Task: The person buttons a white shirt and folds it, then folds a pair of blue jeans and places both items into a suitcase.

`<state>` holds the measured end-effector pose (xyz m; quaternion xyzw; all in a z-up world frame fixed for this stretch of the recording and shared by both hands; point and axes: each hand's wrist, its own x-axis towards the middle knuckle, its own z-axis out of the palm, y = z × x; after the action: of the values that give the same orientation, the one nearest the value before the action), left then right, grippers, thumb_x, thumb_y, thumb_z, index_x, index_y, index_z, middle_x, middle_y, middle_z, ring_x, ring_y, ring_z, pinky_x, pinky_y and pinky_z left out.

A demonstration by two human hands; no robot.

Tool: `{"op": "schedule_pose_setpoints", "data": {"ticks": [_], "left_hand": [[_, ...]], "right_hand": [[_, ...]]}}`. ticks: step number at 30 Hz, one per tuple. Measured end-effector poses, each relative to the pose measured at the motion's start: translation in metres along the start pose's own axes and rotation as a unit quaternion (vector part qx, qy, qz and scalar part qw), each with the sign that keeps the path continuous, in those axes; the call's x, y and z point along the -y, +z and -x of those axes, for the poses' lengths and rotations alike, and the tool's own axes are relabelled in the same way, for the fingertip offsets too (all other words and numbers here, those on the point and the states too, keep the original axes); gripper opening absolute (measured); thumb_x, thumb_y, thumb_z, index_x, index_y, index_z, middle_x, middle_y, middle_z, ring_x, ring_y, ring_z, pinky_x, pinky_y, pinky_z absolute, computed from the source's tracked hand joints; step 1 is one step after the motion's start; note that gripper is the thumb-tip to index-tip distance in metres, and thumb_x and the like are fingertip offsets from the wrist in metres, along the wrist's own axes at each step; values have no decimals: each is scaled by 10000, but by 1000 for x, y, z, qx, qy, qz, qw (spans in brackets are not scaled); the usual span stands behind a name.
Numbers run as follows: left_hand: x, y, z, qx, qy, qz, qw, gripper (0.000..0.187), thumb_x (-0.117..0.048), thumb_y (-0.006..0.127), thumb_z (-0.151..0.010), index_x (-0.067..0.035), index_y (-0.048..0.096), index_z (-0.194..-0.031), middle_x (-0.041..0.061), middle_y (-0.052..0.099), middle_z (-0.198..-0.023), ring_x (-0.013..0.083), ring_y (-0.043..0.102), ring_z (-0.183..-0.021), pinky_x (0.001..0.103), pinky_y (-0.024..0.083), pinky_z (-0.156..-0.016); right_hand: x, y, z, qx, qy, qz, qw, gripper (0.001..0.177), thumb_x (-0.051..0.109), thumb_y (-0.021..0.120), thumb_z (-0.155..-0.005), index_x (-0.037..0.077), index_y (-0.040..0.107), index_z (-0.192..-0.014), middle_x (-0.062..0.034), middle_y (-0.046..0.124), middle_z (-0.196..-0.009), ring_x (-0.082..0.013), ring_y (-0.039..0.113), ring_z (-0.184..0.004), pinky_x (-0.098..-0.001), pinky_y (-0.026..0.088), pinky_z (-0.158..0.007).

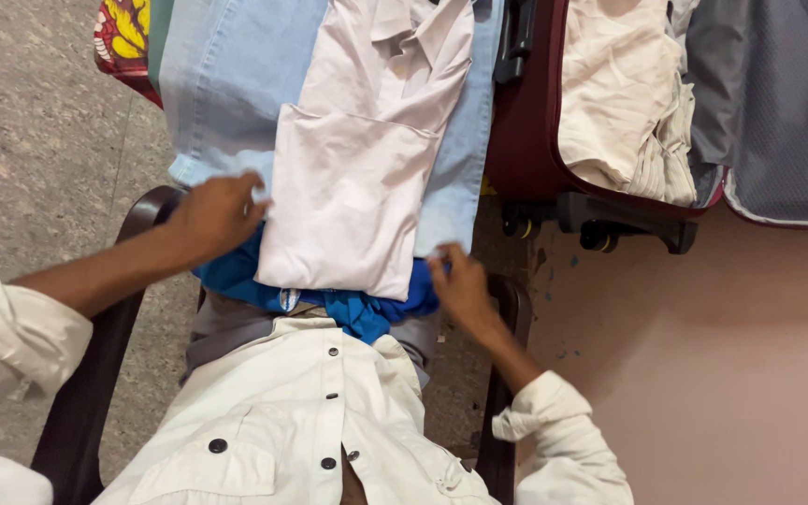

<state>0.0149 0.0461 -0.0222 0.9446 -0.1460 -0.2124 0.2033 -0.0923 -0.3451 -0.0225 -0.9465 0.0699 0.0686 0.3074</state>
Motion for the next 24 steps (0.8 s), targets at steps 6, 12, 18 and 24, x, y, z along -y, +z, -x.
{"op": "schedule_pose_setpoints", "data": {"ticks": [6, 12, 18, 24], "left_hand": [[19, -22, -51, -187, 336, -305, 871, 722, -54, 598, -818, -141, 429, -1515, 196, 403, -1561, 361, 445, -1440, 431, 394, -1161], [3, -15, -112, -138, 460, -330, 813, 757, -232, 657, -836, -217, 367, -1535, 184, 335, -1610, 342, 309, -1507, 454, 238, -1246], [-2, -17, -136, 27, 445, -167, 880, 895, -336, 725, -685, -190, 446, -1523, 205, 344, -1614, 357, 280, -1492, 455, 212, -1217], [-2, -47, -210, 91, 234, 240, 937, 613, -465, 511, -951, -27, 582, -1373, 212, 619, -1375, 318, 557, -1262, 435, 430, -1073]], "right_hand": [[3, -23, -87, -134, -369, 253, 884, 580, -57, 615, -865, 79, 528, -1421, -183, 544, -1455, -356, 509, -1355, -451, 429, -1144], [3, 7, -135, -62, -463, 415, 781, 701, 123, 619, -910, 227, 439, -1580, -106, 339, -1675, -249, 316, -1548, -460, 197, -1230], [10, -2, -152, 142, -404, 268, 863, 692, 364, 637, -844, 209, 458, -1494, -84, 379, -1617, -253, 336, -1499, -488, 174, -1173], [-10, -29, -204, 161, -114, -220, 955, 462, 451, 552, -1038, 74, 702, -1260, -120, 708, -1187, -225, 665, -1090, -369, 526, -970]]}}
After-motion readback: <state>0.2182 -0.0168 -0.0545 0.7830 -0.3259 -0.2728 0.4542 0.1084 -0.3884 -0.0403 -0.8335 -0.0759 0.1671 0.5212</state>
